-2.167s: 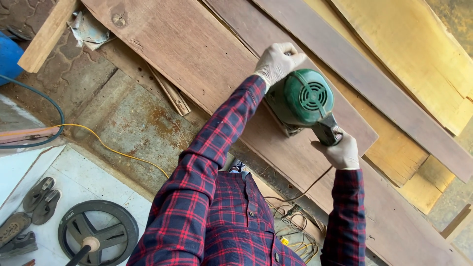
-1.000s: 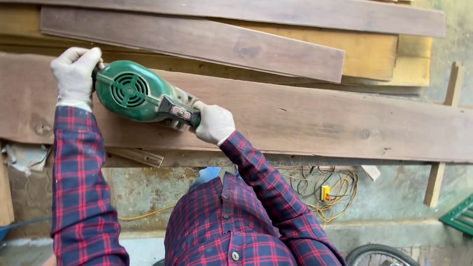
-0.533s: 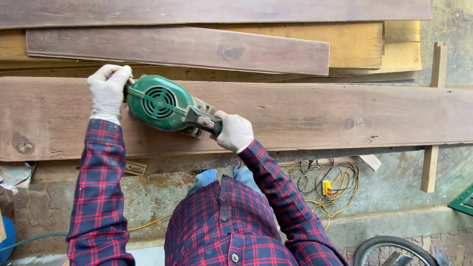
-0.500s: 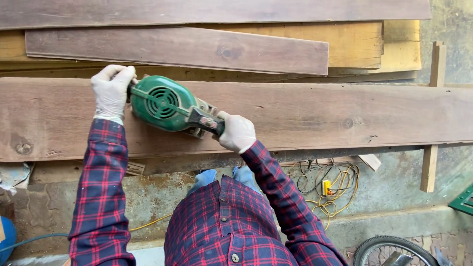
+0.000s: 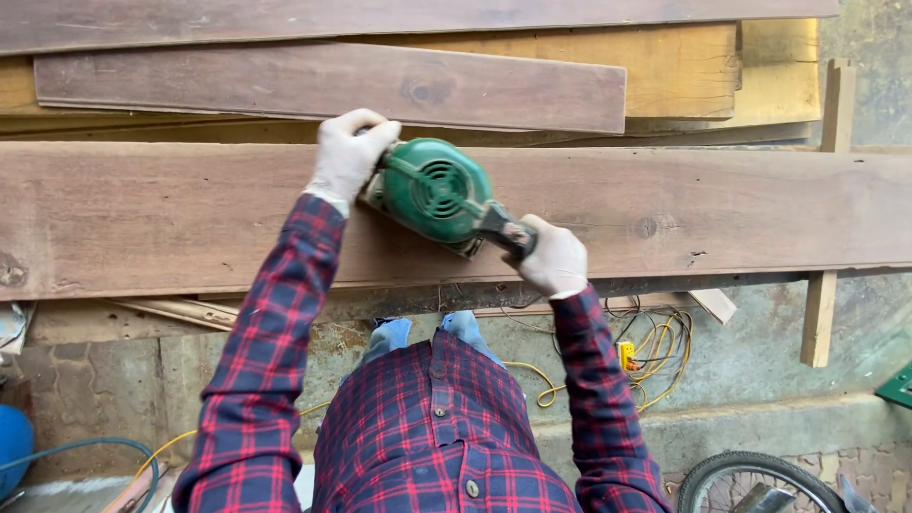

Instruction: The person picks up an electric planer and runs it along the surface of a long wooden plank laid across a workbench, planing the wood. They move the tool back and forth along the plank, repositioning it to plane different sections of the board.

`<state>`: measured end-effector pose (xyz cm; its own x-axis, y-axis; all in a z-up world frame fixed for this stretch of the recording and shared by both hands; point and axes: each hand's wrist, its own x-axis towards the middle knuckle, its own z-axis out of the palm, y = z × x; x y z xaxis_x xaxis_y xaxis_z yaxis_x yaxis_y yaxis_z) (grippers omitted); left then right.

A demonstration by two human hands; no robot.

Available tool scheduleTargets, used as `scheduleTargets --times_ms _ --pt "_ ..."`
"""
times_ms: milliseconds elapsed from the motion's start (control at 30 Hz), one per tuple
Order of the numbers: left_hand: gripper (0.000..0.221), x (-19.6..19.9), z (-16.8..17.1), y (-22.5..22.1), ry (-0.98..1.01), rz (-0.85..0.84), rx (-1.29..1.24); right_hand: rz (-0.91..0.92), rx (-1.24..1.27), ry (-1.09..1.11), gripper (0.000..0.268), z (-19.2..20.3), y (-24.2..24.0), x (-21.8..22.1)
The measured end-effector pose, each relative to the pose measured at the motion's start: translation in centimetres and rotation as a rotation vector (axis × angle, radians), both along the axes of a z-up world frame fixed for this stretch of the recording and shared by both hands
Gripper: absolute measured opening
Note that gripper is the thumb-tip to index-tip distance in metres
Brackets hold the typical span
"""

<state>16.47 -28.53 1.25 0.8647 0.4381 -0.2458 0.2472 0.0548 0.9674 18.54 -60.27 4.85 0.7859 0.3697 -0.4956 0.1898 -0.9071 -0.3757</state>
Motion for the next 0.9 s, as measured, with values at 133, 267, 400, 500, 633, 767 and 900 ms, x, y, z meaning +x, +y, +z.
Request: scheduleTargets --times_ms 133,267,400,500,633,767,900 --pt "0.015 3.5 0.3 -5.2 -0.005 -0.085 0.008 -0.057 -0.026 -0.069 0.043 0.5 -4.7 1.4" --pt "0.018 7.2 -0.4 -10.3 -0.022 -0.158 0.08 -0.15 -0.014 -0.092 0.045 -0.6 -10.1 2.5" --pt "0.021 10.2 0.3 -14.8 0.046 -0.213 0.043 -0.219 -0.003 -0.097 0.048 -0.6 -14.2 3.5" --pt "0.024 12.2 0.7 -17.9 0.081 -0.259 0.074 -0.285 0.036 -0.102 0.05 -0.8 -17.2 3.9" --pt "0.029 14.7 0.8 -21.5 0.078 -0.308 0.159 -0.356 0.063 -0.148 0.054 -1.3 -20.3 4.3" --pt "0.032 17.3 1.7 -25.0 0.121 -0.384 0.165 -0.428 0.062 -0.182 0.053 -1.5 -22.9 4.5" --pt "0.033 19.9 1.3 -28.4 0.106 -0.46 0.18 -0.511 0.075 -0.173 0.048 -1.5 -25.3 4.4"
